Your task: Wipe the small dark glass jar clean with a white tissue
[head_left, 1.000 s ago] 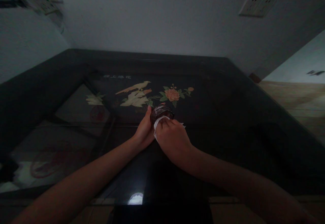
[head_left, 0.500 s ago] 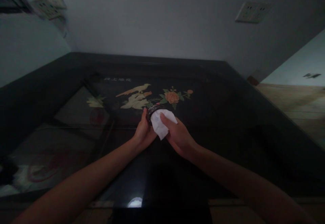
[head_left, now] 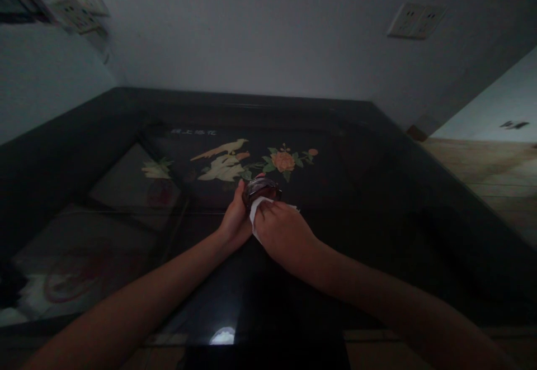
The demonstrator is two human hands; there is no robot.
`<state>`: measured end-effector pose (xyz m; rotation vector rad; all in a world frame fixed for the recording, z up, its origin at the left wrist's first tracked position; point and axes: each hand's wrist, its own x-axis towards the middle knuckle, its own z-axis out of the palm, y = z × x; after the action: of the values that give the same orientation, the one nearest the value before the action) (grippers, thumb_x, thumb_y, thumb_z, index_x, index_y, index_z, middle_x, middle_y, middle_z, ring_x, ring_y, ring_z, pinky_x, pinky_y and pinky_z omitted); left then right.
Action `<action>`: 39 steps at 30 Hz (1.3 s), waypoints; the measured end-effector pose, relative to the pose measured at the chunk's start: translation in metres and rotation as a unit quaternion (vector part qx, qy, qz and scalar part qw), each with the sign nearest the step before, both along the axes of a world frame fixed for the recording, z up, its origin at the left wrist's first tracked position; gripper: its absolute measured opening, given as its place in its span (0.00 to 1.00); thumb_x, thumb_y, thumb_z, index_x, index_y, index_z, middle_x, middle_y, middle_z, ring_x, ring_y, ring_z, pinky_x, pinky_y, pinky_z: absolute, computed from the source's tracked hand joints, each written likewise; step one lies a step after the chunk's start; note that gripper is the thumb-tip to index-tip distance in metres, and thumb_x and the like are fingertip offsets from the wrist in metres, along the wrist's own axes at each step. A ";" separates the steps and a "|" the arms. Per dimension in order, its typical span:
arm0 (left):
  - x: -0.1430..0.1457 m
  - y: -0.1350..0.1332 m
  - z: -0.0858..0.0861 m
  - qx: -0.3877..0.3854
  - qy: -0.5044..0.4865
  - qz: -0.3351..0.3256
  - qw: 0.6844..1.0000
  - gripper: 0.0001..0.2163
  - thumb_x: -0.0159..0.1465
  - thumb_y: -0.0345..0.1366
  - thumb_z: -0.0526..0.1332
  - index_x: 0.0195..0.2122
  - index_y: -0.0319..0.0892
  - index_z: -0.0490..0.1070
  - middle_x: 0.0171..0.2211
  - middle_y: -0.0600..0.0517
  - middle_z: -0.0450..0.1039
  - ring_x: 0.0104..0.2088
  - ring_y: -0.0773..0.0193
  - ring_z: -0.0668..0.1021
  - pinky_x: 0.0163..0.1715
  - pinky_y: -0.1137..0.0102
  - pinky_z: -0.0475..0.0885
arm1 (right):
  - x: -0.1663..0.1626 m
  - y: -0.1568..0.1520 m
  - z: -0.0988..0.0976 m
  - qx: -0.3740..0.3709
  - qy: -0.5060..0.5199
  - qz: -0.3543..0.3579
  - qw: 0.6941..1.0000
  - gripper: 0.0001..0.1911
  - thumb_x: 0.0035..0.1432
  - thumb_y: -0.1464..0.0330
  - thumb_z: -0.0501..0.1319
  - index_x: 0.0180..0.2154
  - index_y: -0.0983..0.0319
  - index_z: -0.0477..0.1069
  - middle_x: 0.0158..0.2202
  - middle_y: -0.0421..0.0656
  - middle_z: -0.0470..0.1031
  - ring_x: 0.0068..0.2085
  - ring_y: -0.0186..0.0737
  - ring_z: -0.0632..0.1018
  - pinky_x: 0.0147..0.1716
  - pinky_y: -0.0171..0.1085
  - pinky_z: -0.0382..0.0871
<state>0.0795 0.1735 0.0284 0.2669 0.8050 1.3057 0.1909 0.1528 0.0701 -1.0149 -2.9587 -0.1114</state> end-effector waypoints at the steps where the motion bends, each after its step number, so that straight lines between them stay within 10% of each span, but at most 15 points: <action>1: 0.000 0.000 0.001 -0.002 -0.004 0.000 1.000 0.22 0.71 0.44 0.43 0.59 0.40 0.66 0.41 0.46 0.80 0.42 0.61 0.80 0.52 0.66 0.68 | 0.001 0.000 -0.003 0.025 -0.009 -0.003 1.000 0.15 0.63 0.77 0.52 0.47 0.78 0.71 0.45 0.62 0.77 0.47 0.53 0.78 0.48 0.46 0.71; 8: -0.004 0.003 0.004 -0.040 -0.032 -0.008 0.999 0.23 0.71 0.44 0.43 0.53 0.35 0.70 0.39 0.45 0.80 0.45 0.58 0.79 0.53 0.66 0.68 | 0.008 0.006 -0.015 0.120 -0.008 -0.001 0.993 0.20 0.63 0.77 0.52 0.54 0.83 0.65 0.53 0.67 0.71 0.54 0.54 0.75 0.57 0.46 0.65; 20: -0.010 0.001 0.002 0.058 0.008 -0.074 0.996 0.21 0.71 0.45 0.44 0.50 0.40 0.70 0.39 0.45 0.79 0.30 0.62 0.80 0.44 0.61 0.73 | 0.027 0.042 0.018 0.047 0.048 0.051 0.996 0.09 0.64 0.76 0.53 0.35 0.66 0.71 0.33 0.48 0.77 0.38 0.44 0.75 0.41 0.42 0.59; 28: -0.006 -0.005 -0.007 0.153 0.027 -0.065 0.986 0.19 0.64 0.50 0.57 0.48 0.43 0.73 0.46 0.44 0.77 0.45 0.55 0.78 0.49 0.59 0.71 | 0.025 0.042 0.014 0.012 0.185 0.005 0.983 0.05 0.62 0.74 0.57 0.37 0.69 0.71 0.36 0.52 0.77 0.40 0.47 0.75 0.44 0.43 0.61; 36: 0.002 -0.014 -0.001 0.172 0.031 0.022 0.984 0.23 0.64 0.36 0.60 0.60 0.61 0.60 0.59 0.55 0.67 0.56 0.62 0.71 0.54 0.65 0.67 | 0.014 0.032 0.001 -0.271 0.513 -0.152 0.800 0.06 0.56 0.71 0.64 0.36 0.66 0.72 0.34 0.45 0.78 0.34 0.40 0.77 0.34 0.36 0.66; 39: -0.001 -0.011 0.000 0.161 0.028 0.032 0.986 0.22 0.65 0.38 0.58 0.60 0.59 0.60 0.54 0.54 0.72 0.52 0.62 0.74 0.53 0.66 0.68 | 0.014 0.029 0.004 -0.312 0.502 -0.141 0.794 0.05 0.58 0.70 0.60 0.35 0.66 0.72 0.32 0.44 0.78 0.33 0.38 0.76 0.32 0.34 0.66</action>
<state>0.0789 0.1621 0.0287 0.5399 0.6520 1.4943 0.2047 0.1816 0.0738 -1.0510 -1.8277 1.0970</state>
